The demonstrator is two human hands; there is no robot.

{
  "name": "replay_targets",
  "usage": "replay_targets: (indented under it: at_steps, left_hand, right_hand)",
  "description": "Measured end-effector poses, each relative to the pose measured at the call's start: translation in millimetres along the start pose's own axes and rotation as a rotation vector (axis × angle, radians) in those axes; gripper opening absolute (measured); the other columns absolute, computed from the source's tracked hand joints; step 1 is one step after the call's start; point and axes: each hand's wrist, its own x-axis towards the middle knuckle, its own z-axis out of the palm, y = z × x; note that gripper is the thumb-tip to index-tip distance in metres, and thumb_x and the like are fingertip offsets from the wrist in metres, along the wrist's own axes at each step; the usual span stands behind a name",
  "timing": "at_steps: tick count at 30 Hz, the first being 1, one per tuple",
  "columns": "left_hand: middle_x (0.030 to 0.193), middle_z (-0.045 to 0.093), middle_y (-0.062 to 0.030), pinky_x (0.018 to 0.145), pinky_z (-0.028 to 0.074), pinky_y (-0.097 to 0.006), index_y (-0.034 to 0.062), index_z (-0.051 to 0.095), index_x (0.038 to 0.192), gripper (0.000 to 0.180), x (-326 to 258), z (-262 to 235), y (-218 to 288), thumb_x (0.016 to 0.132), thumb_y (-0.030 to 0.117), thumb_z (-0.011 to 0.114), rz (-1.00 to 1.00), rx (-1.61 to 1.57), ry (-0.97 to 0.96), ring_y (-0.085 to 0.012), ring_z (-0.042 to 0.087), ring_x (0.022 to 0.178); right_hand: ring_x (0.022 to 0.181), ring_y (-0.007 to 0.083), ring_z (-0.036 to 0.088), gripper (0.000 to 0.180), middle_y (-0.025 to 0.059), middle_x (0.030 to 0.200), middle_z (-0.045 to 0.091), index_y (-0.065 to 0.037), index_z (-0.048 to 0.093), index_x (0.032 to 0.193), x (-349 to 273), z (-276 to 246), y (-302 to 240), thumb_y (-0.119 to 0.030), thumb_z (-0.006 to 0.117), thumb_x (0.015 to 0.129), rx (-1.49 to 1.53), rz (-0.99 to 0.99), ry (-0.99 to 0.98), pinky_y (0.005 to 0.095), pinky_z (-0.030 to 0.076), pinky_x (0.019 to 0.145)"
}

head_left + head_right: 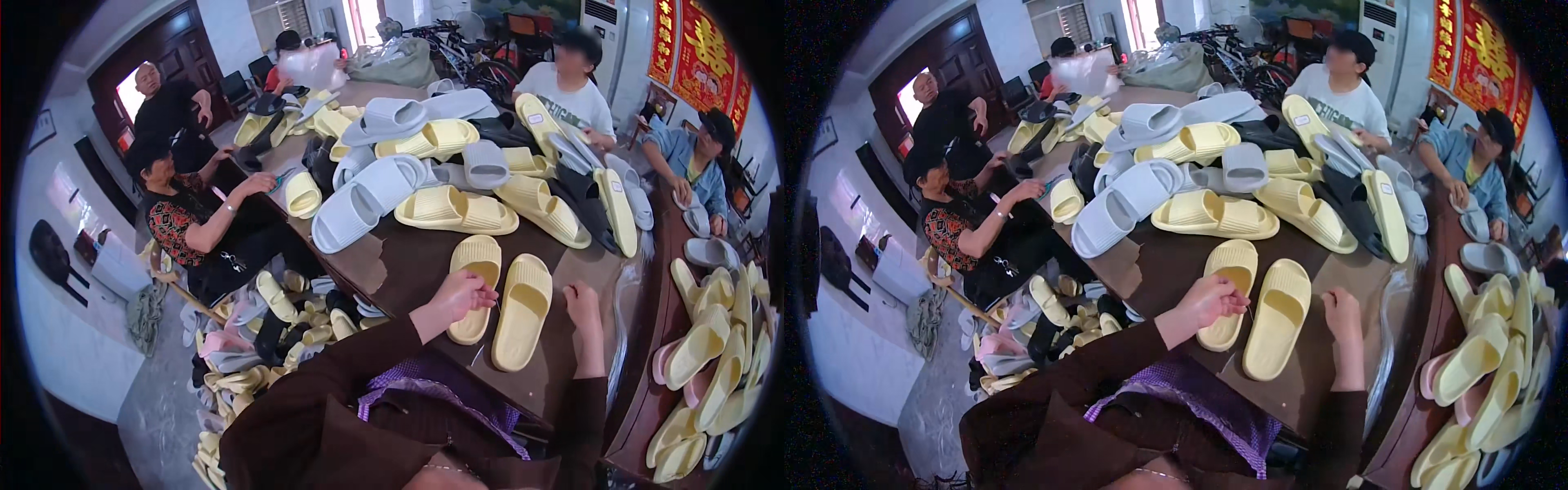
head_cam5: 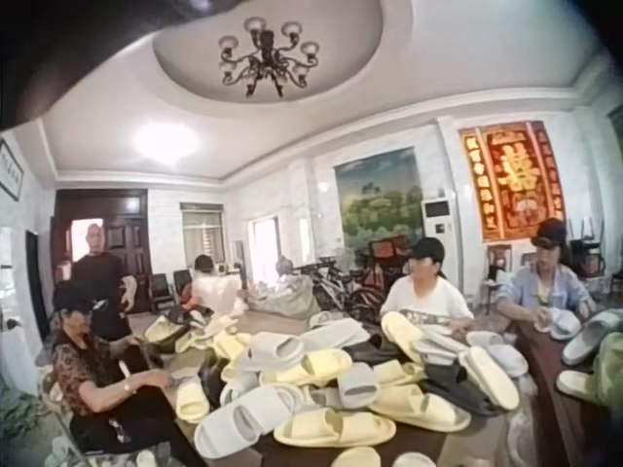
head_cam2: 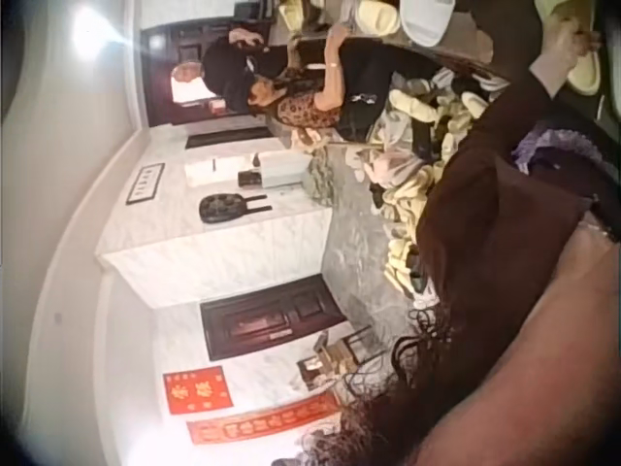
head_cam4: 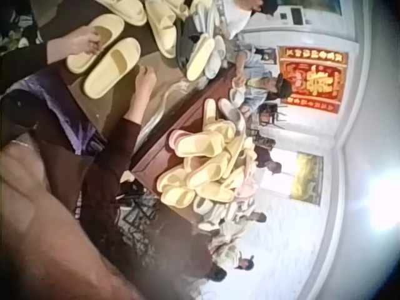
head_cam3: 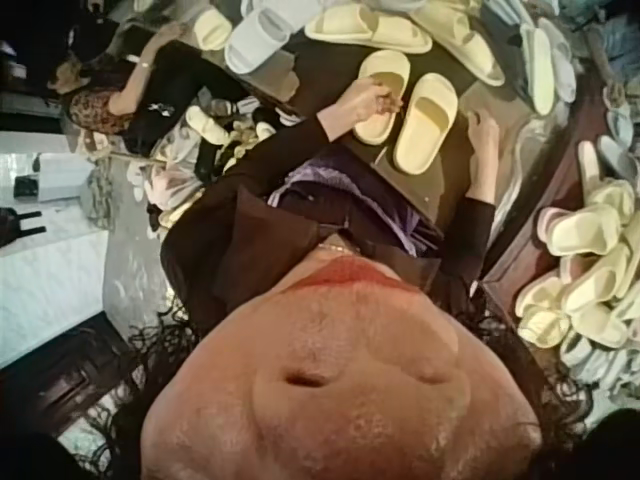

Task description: The person pairs slippers and fastens each pair together using plastic ties by hand.

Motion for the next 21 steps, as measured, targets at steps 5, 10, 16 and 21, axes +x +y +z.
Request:
replay_targets:
  at_steps: [5, 10, 16, 21]
  left_hand:
    - [0.079, 0.061, -0.0183, 0.074, 0.053, -0.042, -0.0043, 0.052, 0.089, 0.012, -10, -10, -11, 0.089, 0.005, 0.044, 0.063, -0.231, -0.008, -0.0314, 0.063, 0.078]
    - [0.093, 0.062, -0.0205, 0.088, 0.048, -0.045, -0.0098, 0.054, 0.097, 0.018, -18, -21, -22, 0.084, 0.001, 0.048, 0.14, -0.309, -0.131, -0.0324, 0.062, 0.089]
    - [0.097, 0.058, -0.0214, 0.094, 0.046, -0.045, -0.0096, 0.052, 0.089, 0.011, -49, -14, -19, 0.087, -0.001, 0.045, 0.107, -0.336, -0.052, -0.0351, 0.057, 0.099]
    - [0.104, 0.054, -0.0214, 0.097, 0.045, -0.046, -0.0097, 0.049, 0.093, 0.011, -69, -11, -15, 0.088, -0.002, 0.044, 0.051, -0.381, -0.004, -0.0352, 0.054, 0.105]
  right_hand:
    - [0.07, 0.038, 0.059, 0.021, 0.0222, 0.074, 0.06, 0.003, 0.06, 0.082, 2, -10, 10, -0.018, 0.055, 0.084, 0.162, 0.258, -0.11, 0.0433, 0.045, 0.062]
    - [0.058, 0.0302, 0.057, 0.021, 0.0201, 0.066, 0.057, 0.002, 0.057, 0.076, 5, -20, 13, -0.016, 0.053, 0.084, 0.12, 0.105, -0.068, 0.0403, 0.043, 0.055]
    - [0.054, 0.0144, 0.055, 0.024, 0.008, 0.063, 0.058, 0.003, 0.059, 0.079, -5, -34, 8, -0.018, 0.052, 0.087, 0.24, 0.35, -0.137, 0.029, 0.045, 0.051]
    - [0.055, 0.0105, 0.053, 0.022, 0.004, 0.065, 0.058, 0.003, 0.06, 0.083, -23, -48, -17, -0.018, 0.053, 0.089, 0.242, 0.364, -0.139, 0.0247, 0.045, 0.052]
